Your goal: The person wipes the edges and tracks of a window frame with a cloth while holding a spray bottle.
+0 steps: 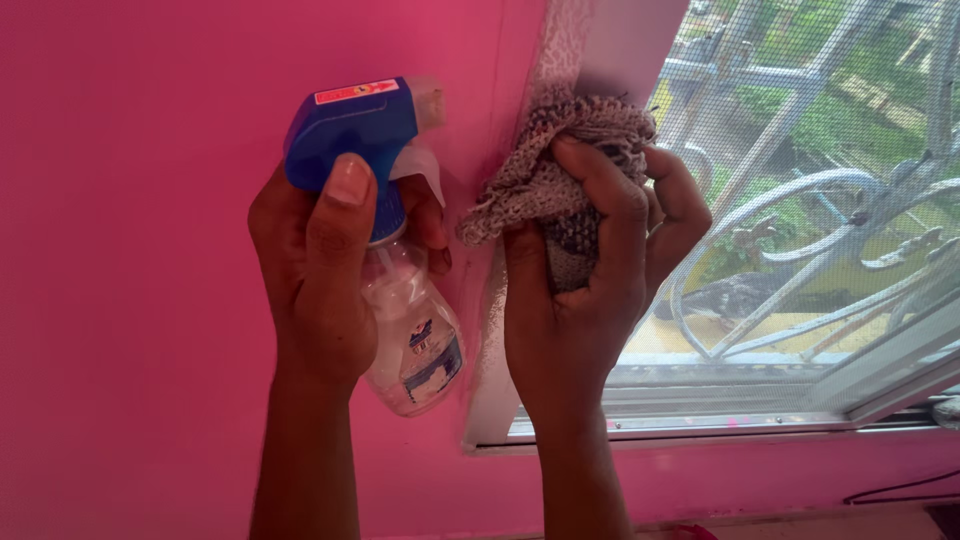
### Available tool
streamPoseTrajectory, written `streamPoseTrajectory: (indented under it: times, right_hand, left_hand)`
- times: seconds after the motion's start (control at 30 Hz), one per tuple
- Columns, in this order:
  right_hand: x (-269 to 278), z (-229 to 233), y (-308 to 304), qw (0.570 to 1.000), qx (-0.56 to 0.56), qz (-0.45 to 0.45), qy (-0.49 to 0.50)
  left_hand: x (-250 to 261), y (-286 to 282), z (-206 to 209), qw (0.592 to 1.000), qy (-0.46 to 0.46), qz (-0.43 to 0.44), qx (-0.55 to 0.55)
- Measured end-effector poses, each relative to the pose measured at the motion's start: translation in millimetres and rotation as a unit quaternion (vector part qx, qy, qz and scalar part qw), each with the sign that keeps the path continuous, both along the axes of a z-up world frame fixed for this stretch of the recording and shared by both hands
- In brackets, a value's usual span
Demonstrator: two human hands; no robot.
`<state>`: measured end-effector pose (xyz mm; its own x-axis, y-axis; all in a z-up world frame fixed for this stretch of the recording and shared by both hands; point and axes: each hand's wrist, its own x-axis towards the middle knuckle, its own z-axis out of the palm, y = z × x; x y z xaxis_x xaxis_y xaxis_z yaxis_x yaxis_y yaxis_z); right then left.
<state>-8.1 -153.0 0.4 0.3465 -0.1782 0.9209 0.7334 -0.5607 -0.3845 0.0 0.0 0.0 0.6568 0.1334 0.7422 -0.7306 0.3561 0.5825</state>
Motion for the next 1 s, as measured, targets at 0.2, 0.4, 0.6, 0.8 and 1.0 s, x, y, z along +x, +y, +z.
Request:
streamPoseTrajectory:
  times: [0.2,0.4,0.6,0.8,1.0]
  right_hand:
    - [2.9,-16.6,4.0,1.000,-0.003,-0.012,0.009]
    - [-0.5,-24.3,8.4,1.000,-0.005,-0.014,0.003]
    - [-9.5,-32.5,11.5,1.000,-0.003,-0.017,0.006]
    - [-11.0,-38.7,8.7,1.000,0.005,-0.012,0.009]
    - [-15.2,-44.4,6.2,0.999,-0.008,-0.039,0.007]
  left_hand:
    - [-3.1,0.7,2.4,1.000,0.008,0.001,0.001]
    - [-6.0,3.4,-2.0,1.000,-0.001,-0.006,0.003]
    - [-11.1,8.4,-7.5,1.000,-0.012,-0.008,0.003]
    - [-13.6,4.7,-4.8,0.999,-0.029,-0.007,0.014]
    - [-22.7,-0.4,-3.3,0.999,-0.026,-0.025,-0.007]
